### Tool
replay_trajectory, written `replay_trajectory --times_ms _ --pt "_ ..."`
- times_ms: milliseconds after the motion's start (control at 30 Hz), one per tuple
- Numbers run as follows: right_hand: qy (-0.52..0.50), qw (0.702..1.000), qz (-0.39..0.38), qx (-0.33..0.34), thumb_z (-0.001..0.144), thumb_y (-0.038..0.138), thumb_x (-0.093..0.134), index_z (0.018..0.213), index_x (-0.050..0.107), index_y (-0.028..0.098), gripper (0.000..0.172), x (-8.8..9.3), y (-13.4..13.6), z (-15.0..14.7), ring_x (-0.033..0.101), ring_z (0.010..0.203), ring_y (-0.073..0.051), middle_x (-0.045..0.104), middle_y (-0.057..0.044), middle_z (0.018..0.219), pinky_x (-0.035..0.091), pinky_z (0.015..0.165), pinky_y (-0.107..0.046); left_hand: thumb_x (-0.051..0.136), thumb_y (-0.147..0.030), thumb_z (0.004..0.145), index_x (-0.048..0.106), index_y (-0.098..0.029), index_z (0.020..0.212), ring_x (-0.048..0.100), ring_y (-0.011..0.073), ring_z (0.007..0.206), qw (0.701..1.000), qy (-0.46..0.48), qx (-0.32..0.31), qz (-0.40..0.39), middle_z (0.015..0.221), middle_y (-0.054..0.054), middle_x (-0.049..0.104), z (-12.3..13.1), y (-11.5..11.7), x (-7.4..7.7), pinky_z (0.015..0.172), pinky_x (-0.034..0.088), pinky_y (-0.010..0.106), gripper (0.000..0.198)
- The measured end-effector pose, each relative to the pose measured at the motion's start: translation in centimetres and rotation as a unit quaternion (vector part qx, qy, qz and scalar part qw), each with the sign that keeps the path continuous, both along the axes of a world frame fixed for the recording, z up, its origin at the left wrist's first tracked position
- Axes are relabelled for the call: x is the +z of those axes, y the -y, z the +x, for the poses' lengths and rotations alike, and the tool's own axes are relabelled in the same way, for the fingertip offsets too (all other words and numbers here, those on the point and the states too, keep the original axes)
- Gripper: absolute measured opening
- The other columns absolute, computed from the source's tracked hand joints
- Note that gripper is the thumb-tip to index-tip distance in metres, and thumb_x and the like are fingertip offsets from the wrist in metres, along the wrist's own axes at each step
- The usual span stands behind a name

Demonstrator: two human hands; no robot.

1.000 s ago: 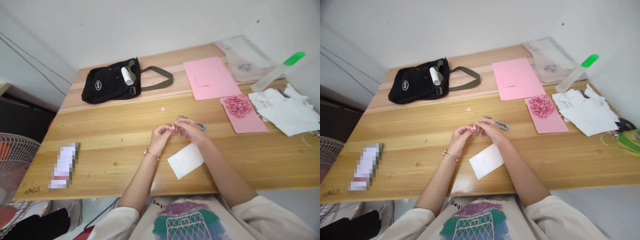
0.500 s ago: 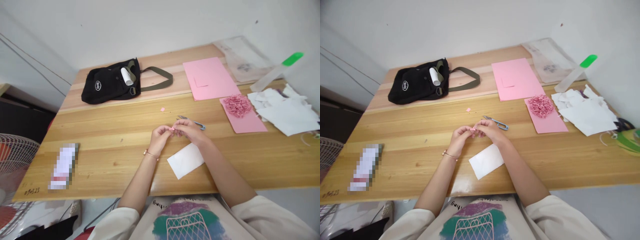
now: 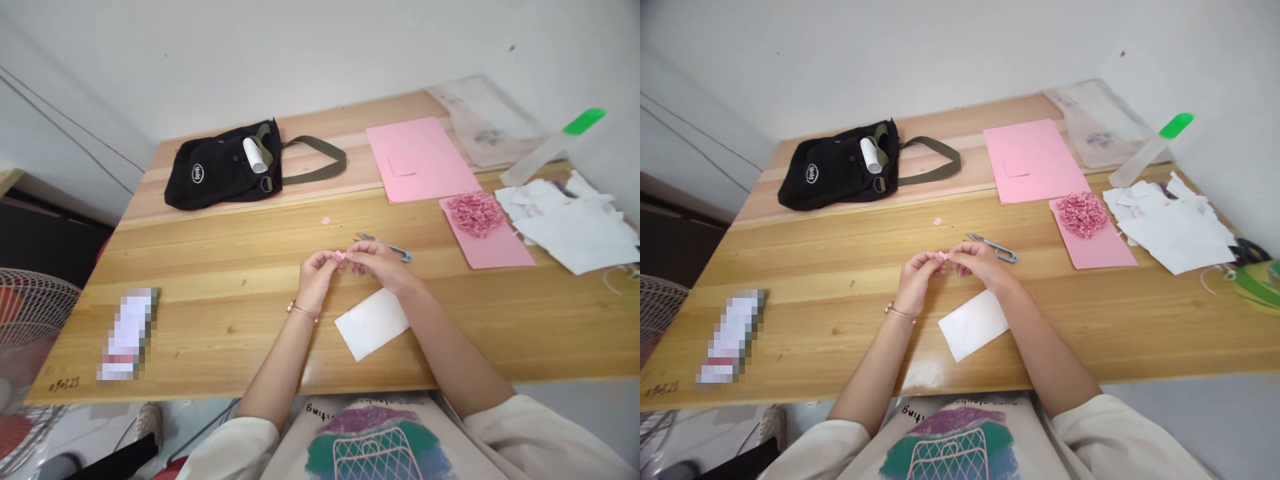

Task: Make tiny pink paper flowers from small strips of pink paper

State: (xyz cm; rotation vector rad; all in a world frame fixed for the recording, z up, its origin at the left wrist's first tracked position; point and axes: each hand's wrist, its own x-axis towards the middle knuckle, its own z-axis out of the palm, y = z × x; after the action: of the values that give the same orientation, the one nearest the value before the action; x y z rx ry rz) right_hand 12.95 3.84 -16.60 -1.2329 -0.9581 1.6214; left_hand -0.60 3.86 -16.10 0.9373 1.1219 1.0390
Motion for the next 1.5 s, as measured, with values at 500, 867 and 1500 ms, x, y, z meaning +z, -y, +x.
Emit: replay_trajectory --times_ms 500,867,1500 --pt "-0.010 1.000 -0.006 -0.004 0.065 0.030 0.063 0.060 0.058 0.014 0.017 -0.10 0.01 -0.03 0.046 0.043 -0.006 0.054 0.003 0.051 0.033 0.046 -0.021 0.060 -0.020 0.063 0.061 -0.013 0.063 0.049 0.0074 0.055 1.000 -0.007 -0.020 0.007 0.058 -0.001 0.057 -0.02 0.06 0.11 0.059 0.040 0.021 0.008" --pt "-0.010 1.000 -0.004 -0.006 0.065 0.032 0.063 0.060 0.058 0.015 0.018 -0.53 -0.03 -0.07 0.047 0.044 -0.006 0.054 0.003 0.049 0.033 0.045 -0.021 0.061 -0.020 0.064 0.062 -0.012 0.063 0.049 0.0073 0.055 1.000 -0.010 -0.024 0.004 0.058 -0.001 0.058 0.05 0.05 0.02 0.059 0.040 0.022 0.008" --pt "-0.017 0.999 -0.014 -0.023 0.062 0.034 0.065 0.061 0.063 0.016 0.018 -0.29 -0.16 -0.08 0.048 0.044 -0.006 0.059 0.001 0.054 0.034 0.046 -0.021 0.060 -0.019 0.062 0.061 -0.012 0.061 0.048 0.0071 0.053 0.999 -0.033 -0.002 -0.003 0.057 -0.001 0.057 0.05 -0.03 -0.13 0.058 0.039 0.021 0.007"
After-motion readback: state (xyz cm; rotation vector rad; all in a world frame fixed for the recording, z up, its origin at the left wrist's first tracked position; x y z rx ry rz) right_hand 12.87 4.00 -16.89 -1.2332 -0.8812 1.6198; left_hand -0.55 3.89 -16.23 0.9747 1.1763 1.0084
